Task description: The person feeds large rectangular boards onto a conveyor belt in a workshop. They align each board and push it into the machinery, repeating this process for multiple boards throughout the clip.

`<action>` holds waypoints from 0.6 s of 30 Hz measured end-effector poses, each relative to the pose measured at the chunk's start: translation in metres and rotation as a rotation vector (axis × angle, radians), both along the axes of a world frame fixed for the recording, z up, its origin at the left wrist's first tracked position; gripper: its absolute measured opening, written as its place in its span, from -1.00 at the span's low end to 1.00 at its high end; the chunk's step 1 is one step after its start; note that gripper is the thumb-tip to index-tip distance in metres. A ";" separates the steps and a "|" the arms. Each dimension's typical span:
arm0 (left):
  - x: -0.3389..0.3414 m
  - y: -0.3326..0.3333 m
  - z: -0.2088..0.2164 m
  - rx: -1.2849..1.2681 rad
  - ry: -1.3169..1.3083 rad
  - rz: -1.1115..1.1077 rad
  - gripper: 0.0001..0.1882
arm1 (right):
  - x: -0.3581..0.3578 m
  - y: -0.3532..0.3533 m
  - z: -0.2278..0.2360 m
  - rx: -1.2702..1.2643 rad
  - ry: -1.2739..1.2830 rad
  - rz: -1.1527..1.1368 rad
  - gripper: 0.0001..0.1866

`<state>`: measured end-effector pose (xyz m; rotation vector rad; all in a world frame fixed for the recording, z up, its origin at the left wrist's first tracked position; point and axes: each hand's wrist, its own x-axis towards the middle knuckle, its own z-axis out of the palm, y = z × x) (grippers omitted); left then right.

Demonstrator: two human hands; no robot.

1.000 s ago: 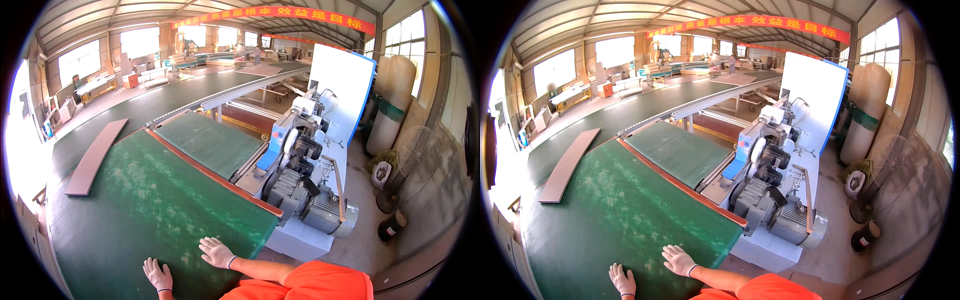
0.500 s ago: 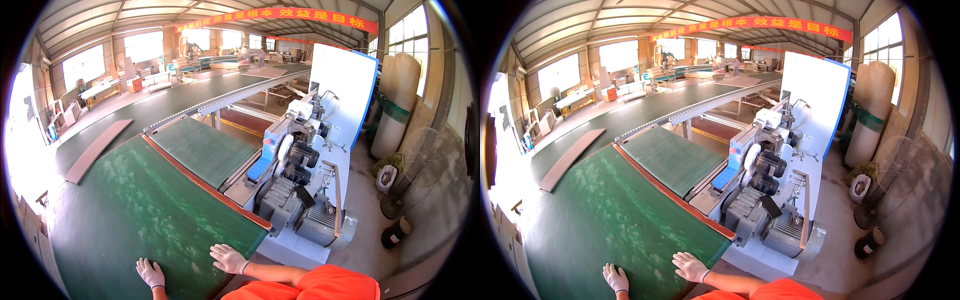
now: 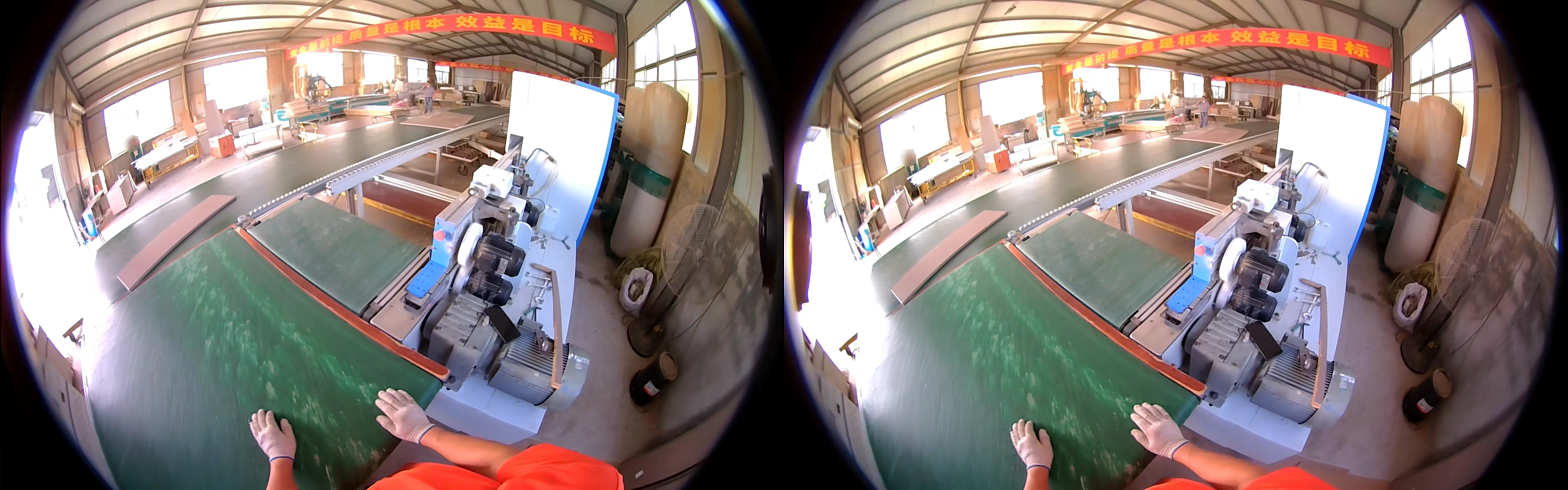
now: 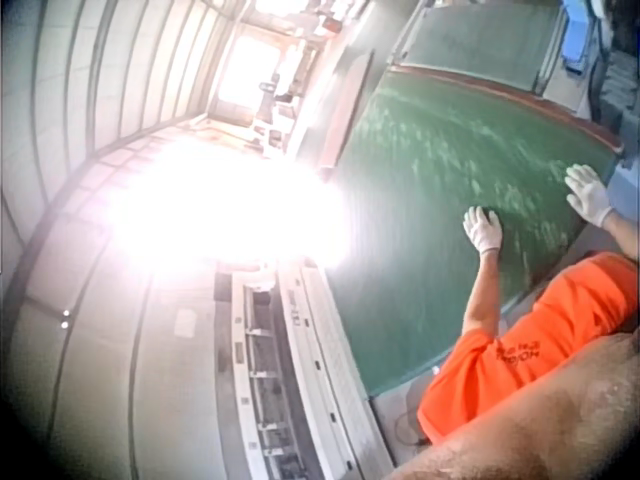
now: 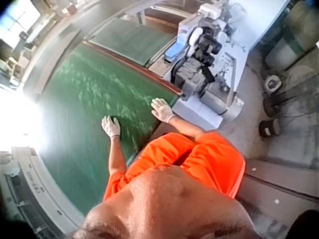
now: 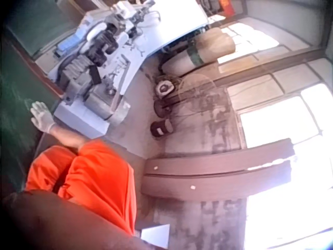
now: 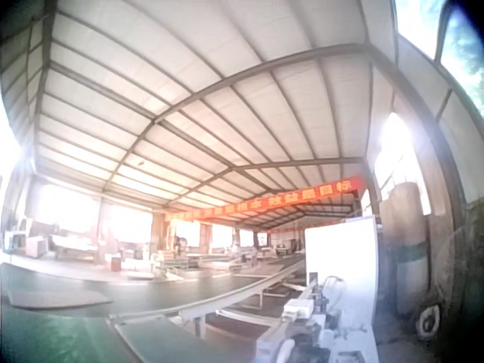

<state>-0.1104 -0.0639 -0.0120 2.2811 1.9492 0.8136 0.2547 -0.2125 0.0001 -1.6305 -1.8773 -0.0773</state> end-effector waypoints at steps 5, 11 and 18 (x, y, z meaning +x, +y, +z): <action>-0.002 0.002 0.002 0.043 -0.051 -0.145 -0.46 | -0.020 0.008 -0.003 0.003 0.010 -0.141 -0.46; -0.025 0.015 0.005 0.060 -0.055 -0.241 -0.43 | -0.051 0.013 -0.006 -0.015 0.005 -0.221 -0.47; -0.060 0.045 0.006 0.065 -0.058 -0.250 -0.45 | -0.094 0.011 -0.007 -0.052 -0.019 -0.249 -0.47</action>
